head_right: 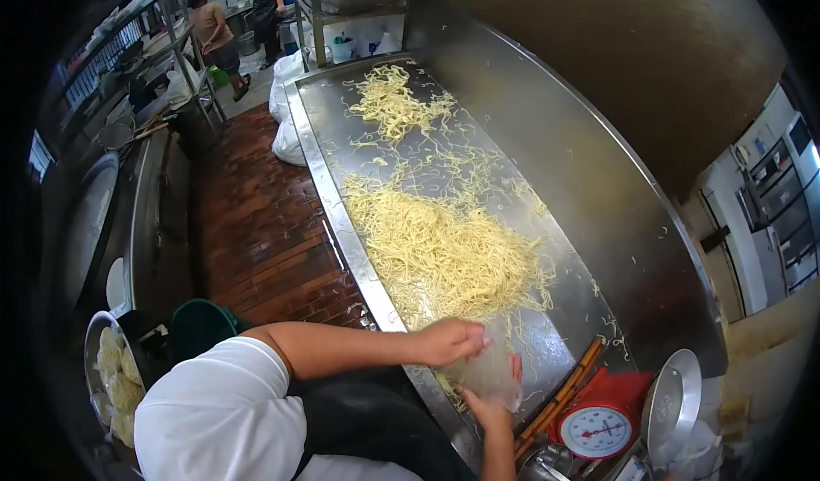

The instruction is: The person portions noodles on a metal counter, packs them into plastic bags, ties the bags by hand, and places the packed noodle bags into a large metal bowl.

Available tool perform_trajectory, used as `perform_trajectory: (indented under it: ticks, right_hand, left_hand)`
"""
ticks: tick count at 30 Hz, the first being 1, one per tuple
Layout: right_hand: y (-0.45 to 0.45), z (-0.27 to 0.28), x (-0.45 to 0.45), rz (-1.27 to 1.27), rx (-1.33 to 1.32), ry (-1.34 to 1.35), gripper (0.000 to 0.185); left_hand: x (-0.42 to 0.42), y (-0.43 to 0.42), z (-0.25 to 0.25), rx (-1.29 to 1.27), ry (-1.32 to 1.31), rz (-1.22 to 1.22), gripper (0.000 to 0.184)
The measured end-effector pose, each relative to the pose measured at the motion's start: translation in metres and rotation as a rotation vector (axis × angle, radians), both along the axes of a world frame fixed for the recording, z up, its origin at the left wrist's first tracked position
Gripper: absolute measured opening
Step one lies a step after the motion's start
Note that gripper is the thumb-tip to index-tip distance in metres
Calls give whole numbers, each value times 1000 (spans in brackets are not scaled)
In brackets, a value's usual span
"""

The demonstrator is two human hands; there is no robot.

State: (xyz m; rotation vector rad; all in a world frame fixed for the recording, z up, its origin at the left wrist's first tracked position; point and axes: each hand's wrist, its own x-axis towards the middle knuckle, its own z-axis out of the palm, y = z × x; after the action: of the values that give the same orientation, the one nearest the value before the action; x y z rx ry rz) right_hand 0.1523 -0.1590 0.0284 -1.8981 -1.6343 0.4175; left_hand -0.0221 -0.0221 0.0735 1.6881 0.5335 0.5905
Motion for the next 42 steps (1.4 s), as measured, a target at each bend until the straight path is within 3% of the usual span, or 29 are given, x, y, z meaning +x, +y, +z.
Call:
perform_trajectory:
  ticks: [3,6,7,10,13,16,19,21,24,27,29,30,32,33,35,37,39,42]
  right_hand:
    - [13,-39,6,-20,76,-61,56]
    - [35,-55,0,-16,183,-60,39]
    - [43,-63,-4,-7,216,-56,34]
    - [52,-96,-4,-105,223,-49,25]
    - [63,-81,-9,-233,193,497,18]
    - [70,-82,-6,-181,187,-206,14]
    - [73,-87,-16,-319,198,481,19]
    - [80,-107,-3,-314,128,466,20]
    - [90,-98,6,-306,44,565,24]
    - [89,-44,-16,-84,164,677,31]
    - [90,-28,-25,35,316,602,27]
    - [91,-23,-24,-35,221,882,29]
    - [99,-2,-21,-178,22,1430,32]
    - [104,20,-36,-325,107,1582,30]
    - [108,15,-26,-456,74,1766,30]
    - [108,3,-17,-602,23,1945,41]
    - [105,-6,-19,-525,22,1909,38]
    - [95,11,-38,-502,66,1703,30]
  left_hand:
    - [1,-16,-5,250,59,-158,28]
    - [-3,-9,-14,628,-131,40,37]
    - [-12,-4,-16,599,-21,120,55]
    - [-17,8,-46,668,41,248,63]
    - [3,-3,-67,658,34,229,45]
    - [12,-2,-72,615,113,256,31]
    - [17,-8,-78,639,222,240,28]
    - [24,-2,-84,636,239,253,25]
    - [37,14,-81,392,336,206,25]
    - [54,54,-90,-129,221,141,36]
    - [54,56,-64,216,285,104,39]
    - [50,52,-50,381,324,73,42]
    - [36,47,-11,248,414,16,50]
    - [28,45,4,188,455,-8,54]
    - [8,11,3,596,547,19,62]
    - [12,-14,-20,798,537,148,62]
    - [26,-17,-54,794,422,378,54]
    - [26,-10,-65,598,524,204,48]
